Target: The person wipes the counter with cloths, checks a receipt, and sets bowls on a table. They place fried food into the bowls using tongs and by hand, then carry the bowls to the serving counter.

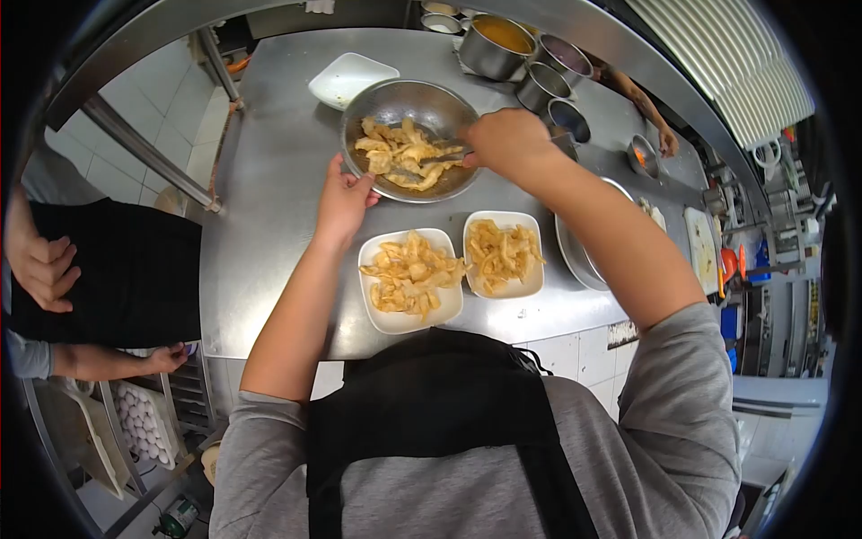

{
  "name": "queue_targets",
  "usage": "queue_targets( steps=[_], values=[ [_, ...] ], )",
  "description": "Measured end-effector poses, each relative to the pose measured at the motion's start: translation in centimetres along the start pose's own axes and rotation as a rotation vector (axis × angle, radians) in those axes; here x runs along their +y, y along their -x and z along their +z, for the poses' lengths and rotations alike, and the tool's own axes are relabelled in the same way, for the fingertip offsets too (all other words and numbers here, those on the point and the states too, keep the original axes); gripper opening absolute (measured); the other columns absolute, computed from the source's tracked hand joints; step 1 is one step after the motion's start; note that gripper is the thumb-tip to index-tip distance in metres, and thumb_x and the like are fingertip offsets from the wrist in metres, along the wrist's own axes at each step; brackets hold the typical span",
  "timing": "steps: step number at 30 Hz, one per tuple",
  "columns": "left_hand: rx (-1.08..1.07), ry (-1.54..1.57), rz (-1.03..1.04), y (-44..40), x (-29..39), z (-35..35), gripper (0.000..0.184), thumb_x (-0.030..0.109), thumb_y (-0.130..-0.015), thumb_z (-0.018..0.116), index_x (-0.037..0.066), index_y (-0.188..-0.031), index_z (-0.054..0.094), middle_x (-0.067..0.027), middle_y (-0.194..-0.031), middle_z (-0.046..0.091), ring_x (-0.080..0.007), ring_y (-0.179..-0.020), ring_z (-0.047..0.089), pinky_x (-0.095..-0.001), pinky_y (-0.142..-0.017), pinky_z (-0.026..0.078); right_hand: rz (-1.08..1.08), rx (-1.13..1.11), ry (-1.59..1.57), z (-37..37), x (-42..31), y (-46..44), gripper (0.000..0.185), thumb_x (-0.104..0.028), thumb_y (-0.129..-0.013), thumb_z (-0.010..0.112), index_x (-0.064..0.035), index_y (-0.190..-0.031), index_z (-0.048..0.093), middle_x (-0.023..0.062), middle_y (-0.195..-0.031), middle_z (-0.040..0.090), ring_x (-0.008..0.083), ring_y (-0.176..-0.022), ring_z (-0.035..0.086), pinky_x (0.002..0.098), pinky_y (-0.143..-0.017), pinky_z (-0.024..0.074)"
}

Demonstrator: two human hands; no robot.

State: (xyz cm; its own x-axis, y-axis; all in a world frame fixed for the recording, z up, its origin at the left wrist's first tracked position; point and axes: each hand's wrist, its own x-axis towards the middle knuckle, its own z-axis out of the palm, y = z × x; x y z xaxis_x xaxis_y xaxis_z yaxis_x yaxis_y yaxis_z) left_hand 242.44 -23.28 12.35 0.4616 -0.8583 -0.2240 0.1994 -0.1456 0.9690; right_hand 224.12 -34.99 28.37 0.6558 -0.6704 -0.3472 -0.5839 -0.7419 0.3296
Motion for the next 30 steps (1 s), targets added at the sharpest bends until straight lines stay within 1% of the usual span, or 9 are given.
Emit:
queue_targets(
  steps=[3,5,7,11,13,17,19,28,30],
  values=[
    [-0.043,-0.030,-0.029,0.3,0.2,-0.1,0.073,0.008,-0.095,0.062,-0.001,-0.153,0.018,-0.0097,-0.097,0.055,-0.0155,-0.084,0.062,-0.0279,-0.072,0.055,0.022,0.123,-0.015,-1.2,1.8,6.1,0.037,-0.039,-0.086,0.069,-0.0161,-0.115,0.068,0.0090,-0.097,0.072,0.0290,-0.095,0.069,0.0428,-0.075,0.0558],
    [0.318,-0.523,0.291,1.0,0.2,0.6,0.075,0.012,-0.093,0.065,0.002,-0.153,0.020,-0.0146,-0.116,0.050,-0.0218,-0.104,0.057,-0.0354,-0.086,0.052,0.100,0.056,-0.014,-2.0,2.4,10.4,0.035,-0.040,-0.086,0.069,-0.0171,-0.112,0.069,0.0085,-0.092,0.072,0.0288,-0.090,0.070,0.0430,-0.074,0.0554],
    [0.337,-0.470,0.423,2.3,1.4,2.0,0.075,0.015,-0.090,0.068,0.005,-0.152,0.026,-0.0183,-0.132,0.042,-0.0293,-0.120,0.049,-0.0390,-0.097,0.046,0.102,0.034,0.013,-0.4,3.6,13.5,0.039,-0.043,-0.085,0.069,-0.0201,-0.117,0.067,0.0091,-0.087,0.071,0.0296,-0.084,0.070,0.0426,-0.071,0.0548],
    [-0.250,-0.549,0.938,5.3,4.0,7.2,0.055,0.004,-0.089,0.062,0.007,-0.142,0.047,-0.0212,-0.137,0.047,-0.0362,-0.127,0.049,-0.0400,-0.106,0.041,0.136,-0.067,0.012,2.4,4.5,15.8,0.042,-0.044,-0.083,0.070,-0.0213,-0.118,0.067,0.0095,-0.083,0.071,0.0291,-0.078,0.070,0.0414,-0.068,0.0544],
    [-0.568,-0.627,0.777,6.7,4.1,10.6,0.048,0.003,-0.093,0.056,0.007,-0.141,0.049,-0.0149,-0.146,0.044,-0.0329,-0.130,0.049,-0.0400,-0.107,0.041,0.179,-0.071,0.019,4.1,4.5,15.3,0.038,-0.043,-0.084,0.071,-0.0199,-0.114,0.068,0.0084,-0.084,0.071,0.0279,-0.079,0.071,0.0407,-0.068,0.0546],
    [-0.607,-0.617,0.853,4.7,0.3,16.0,0.043,0.014,-0.097,0.051,0.008,-0.139,0.052,-0.0178,-0.143,0.046,-0.0358,-0.124,0.053,-0.0416,-0.108,0.041,0.200,-0.159,0.071,7.2,3.7,14.1,0.038,-0.044,-0.085,0.070,-0.0176,-0.112,0.067,0.0057,-0.087,0.072,0.0270,-0.083,0.071,0.0392,-0.069,0.0558],
    [-0.773,-0.771,0.551,3.4,-0.2,17.2,0.038,0.020,-0.100,0.045,0.010,-0.135,0.057,-0.0156,-0.141,0.050,-0.0337,-0.125,0.053,-0.0382,-0.106,0.042,0.234,-0.204,0.048,7.4,2.9,14.6,0.041,-0.045,-0.086,0.069,-0.0176,-0.116,0.064,0.0058,-0.087,0.072,0.0270,-0.083,0.072,0.0389,-0.069,0.0563],
    [-0.911,-1.071,0.410,2.1,0.7,16.9,0.034,0.027,-0.100,0.045,0.009,-0.116,0.069,-0.0145,-0.126,0.060,-0.0316,-0.117,0.057,-0.0400,-0.101,0.045,0.358,-0.290,-0.172,7.3,5.7,18.5,0.046,-0.049,-0.090,0.065,-0.0135,-0.118,0.062,0.0096,-0.097,0.072,0.0276,-0.094,0.070,0.0409,-0.077,0.0559],
    [-0.932,-1.104,0.443,2.1,0.4,17.0,0.034,0.026,-0.099,0.046,0.010,-0.121,0.067,-0.0142,-0.126,0.060,-0.0317,-0.116,0.057,-0.0405,-0.100,0.045,0.326,-0.196,-0.289,8.9,6.6,19.1,0.057,-0.053,-0.088,0.063,-0.0166,-0.131,0.059,0.0159,-0.092,0.072,0.0359,-0.085,0.070,0.0459,-0.078,0.0542]
  ],
)
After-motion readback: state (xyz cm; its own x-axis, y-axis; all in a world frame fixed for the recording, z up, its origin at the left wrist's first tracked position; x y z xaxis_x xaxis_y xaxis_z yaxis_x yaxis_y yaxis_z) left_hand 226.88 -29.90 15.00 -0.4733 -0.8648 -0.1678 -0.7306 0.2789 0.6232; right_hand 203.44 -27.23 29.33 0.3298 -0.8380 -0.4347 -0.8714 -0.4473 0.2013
